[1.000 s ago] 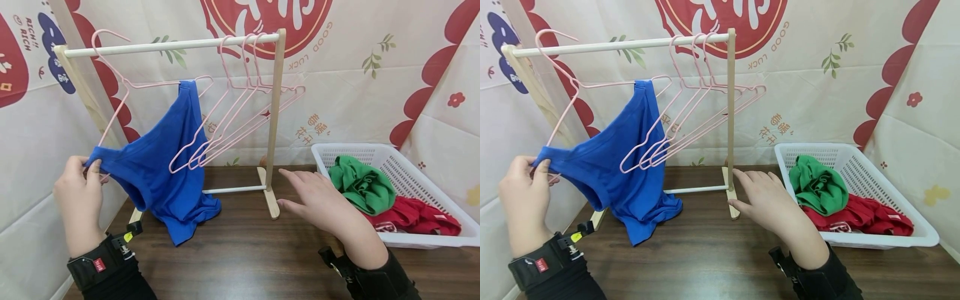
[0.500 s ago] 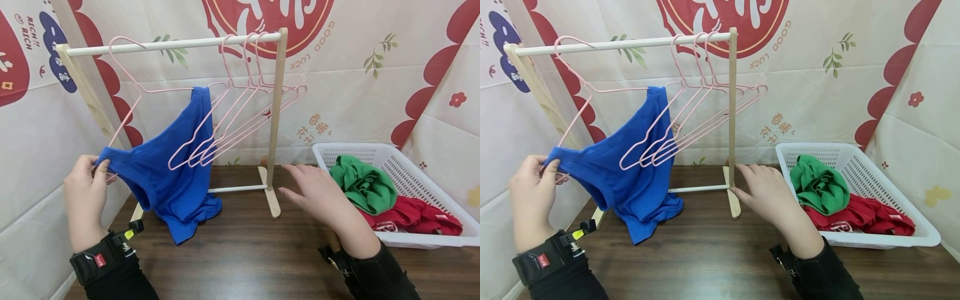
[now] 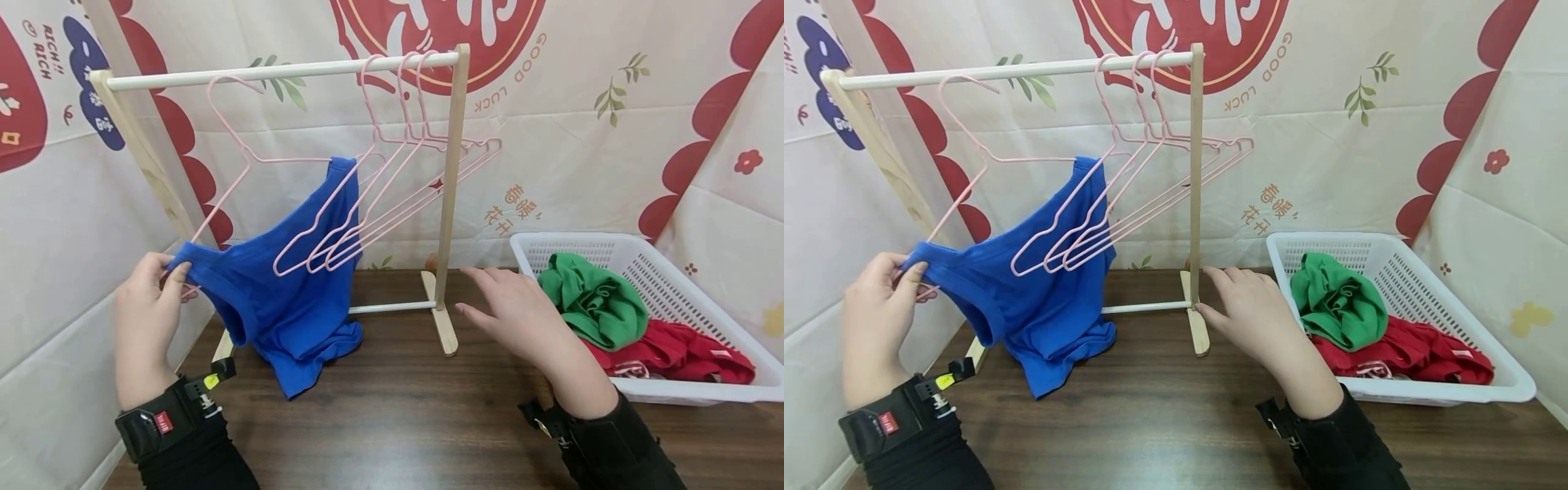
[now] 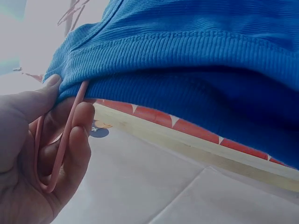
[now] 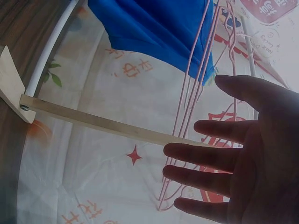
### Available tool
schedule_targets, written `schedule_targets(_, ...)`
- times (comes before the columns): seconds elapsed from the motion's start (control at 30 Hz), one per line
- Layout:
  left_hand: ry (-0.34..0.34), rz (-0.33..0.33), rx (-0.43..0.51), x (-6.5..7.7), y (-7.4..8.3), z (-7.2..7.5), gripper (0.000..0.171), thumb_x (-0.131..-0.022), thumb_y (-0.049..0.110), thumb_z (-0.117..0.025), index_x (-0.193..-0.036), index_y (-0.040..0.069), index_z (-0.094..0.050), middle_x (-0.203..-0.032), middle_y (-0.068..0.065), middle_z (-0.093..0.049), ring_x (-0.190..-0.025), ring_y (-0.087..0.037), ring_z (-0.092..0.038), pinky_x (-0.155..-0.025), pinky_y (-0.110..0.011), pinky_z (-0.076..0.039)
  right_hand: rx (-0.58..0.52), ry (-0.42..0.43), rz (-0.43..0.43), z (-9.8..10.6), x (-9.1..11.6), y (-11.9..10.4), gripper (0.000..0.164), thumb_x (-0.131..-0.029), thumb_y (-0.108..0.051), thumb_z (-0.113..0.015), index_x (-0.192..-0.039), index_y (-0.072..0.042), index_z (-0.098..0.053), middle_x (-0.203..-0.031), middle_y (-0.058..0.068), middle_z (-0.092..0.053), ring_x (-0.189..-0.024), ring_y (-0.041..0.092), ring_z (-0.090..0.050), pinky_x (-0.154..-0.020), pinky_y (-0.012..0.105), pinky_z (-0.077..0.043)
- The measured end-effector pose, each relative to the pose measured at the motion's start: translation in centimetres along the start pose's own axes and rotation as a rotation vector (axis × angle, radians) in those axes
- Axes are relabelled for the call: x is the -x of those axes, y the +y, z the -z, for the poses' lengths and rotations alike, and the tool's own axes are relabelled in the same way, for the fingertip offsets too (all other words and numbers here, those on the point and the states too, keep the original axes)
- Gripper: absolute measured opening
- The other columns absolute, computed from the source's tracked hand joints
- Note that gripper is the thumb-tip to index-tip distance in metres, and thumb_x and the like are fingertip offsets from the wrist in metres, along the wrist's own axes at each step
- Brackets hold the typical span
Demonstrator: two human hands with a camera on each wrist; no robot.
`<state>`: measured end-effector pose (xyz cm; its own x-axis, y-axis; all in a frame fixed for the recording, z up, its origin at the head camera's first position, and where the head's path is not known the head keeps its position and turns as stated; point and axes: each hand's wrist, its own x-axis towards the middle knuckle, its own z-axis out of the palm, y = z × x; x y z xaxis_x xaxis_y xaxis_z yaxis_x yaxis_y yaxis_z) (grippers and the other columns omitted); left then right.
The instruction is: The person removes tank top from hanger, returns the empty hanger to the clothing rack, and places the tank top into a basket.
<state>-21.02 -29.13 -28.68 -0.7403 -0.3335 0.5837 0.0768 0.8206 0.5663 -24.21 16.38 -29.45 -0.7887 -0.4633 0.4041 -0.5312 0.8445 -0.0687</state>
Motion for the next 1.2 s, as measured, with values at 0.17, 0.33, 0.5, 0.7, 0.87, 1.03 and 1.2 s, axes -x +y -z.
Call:
schedule_targets(0.17, -0.068, -0.023, 0.01, -0.2, -0.5, -0.3, 0.037, -0.094, 0.04, -0.04, -0.106, 0.007, -0.051, -0.083, -0.013, -0.063, -0.068, -0.019, -0.06, -0.066, -0.038, -0.046, -0.007, -0.012, -0.011, -0.1, 0.0, 0.1, 0.053, -0.085, -0.045, -0.054, -0.126, -0.011, -0.045, -0.113, 0.011, -0.057, -0.102, 0.03, -0.051, -0.079, 0.056, -0.042)
schedule_targets(0.33, -0.128, -0.028, 0.063, -0.5, -1.2, -0.9, 0.036, -0.092, 0.042, -0.043, -0.104, 0.008, -0.052, -0.085, -0.013, -0.063, -0.063, -0.009, -0.059, -0.061, -0.016, -0.045, -0.008, -0.01, -0.014, -0.2, 0.0, 0.2, 0.053, -0.086, -0.045, -0.053, -0.126, -0.012, -0.045, -0.115, 0.011, -0.057, -0.103, 0.029, -0.051, -0.08, 0.056, -0.042)
schedule_targets(0.5, -0.175, -0.03, 0.108, -0.6, -1.7, -1.8, 0.037, -0.092, 0.042, -0.043, -0.104, 0.008, -0.051, -0.084, -0.014, -0.062, -0.062, -0.013, -0.059, -0.055, -0.014, -0.045, -0.001, 0.001, -0.014, -0.2, 0.0, 0.2, 0.053, -0.086, -0.046, -0.053, -0.126, -0.012, -0.046, -0.113, 0.011, -0.058, -0.102, 0.029, -0.052, -0.079, 0.055, -0.043)
schedule_targets(0.7, -0.242, -0.014, 0.122, -0.8, -2.2, -2.3, 0.038, -0.092, 0.042, -0.043, -0.1, 0.006, -0.052, -0.078, -0.014, -0.062, -0.061, -0.018, -0.06, -0.053, -0.019, -0.047, 0.003, 0.007, -0.013, -0.2, 0.0, 0.3, 0.053, -0.086, -0.046, -0.052, -0.126, -0.012, -0.046, -0.112, 0.011, -0.058, -0.101, 0.029, -0.052, -0.079, 0.054, -0.043)
schedule_targets(0.87, -0.309, 0.0, 0.148, -0.9, -2.7, -2.5, 0.038, -0.092, 0.042, -0.045, -0.096, 0.006, -0.053, -0.071, -0.013, -0.062, -0.058, -0.019, -0.06, -0.053, -0.022, -0.048, 0.002, 0.009, -0.01, -0.2, 0.0, 0.3, 0.052, -0.087, -0.046, -0.052, -0.125, -0.011, -0.046, -0.112, 0.012, -0.058, -0.101, 0.03, -0.052, -0.078, 0.054, -0.043)
schedule_targets(1.03, -0.38, 0.028, 0.181, -0.8, -2.7, -2.6, 0.038, -0.092, 0.042, -0.044, -0.099, 0.006, -0.053, -0.074, -0.016, -0.061, -0.06, -0.02, -0.059, -0.056, -0.025, -0.05, 0.005, 0.017, -0.017, -0.2, 0.0, 0.3, 0.052, -0.086, -0.046, -0.052, -0.125, -0.011, -0.047, -0.111, 0.011, -0.059, -0.1, 0.029, -0.053, -0.078, 0.053, -0.044)
schedule_targets(1.2, -0.424, 0.047, 0.236, -0.7, -2.7, -2.8, 0.035, -0.092, 0.039, -0.045, -0.099, 0.005, -0.052, -0.075, -0.017, -0.06, -0.06, -0.021, -0.059, -0.056, -0.029, -0.05, 0.003, 0.019, -0.023, -0.2, 0.0, 0.2, 0.051, -0.086, -0.045, -0.053, -0.124, -0.011, -0.047, -0.11, 0.011, -0.059, -0.1, 0.028, -0.053, -0.078, 0.052, -0.044)
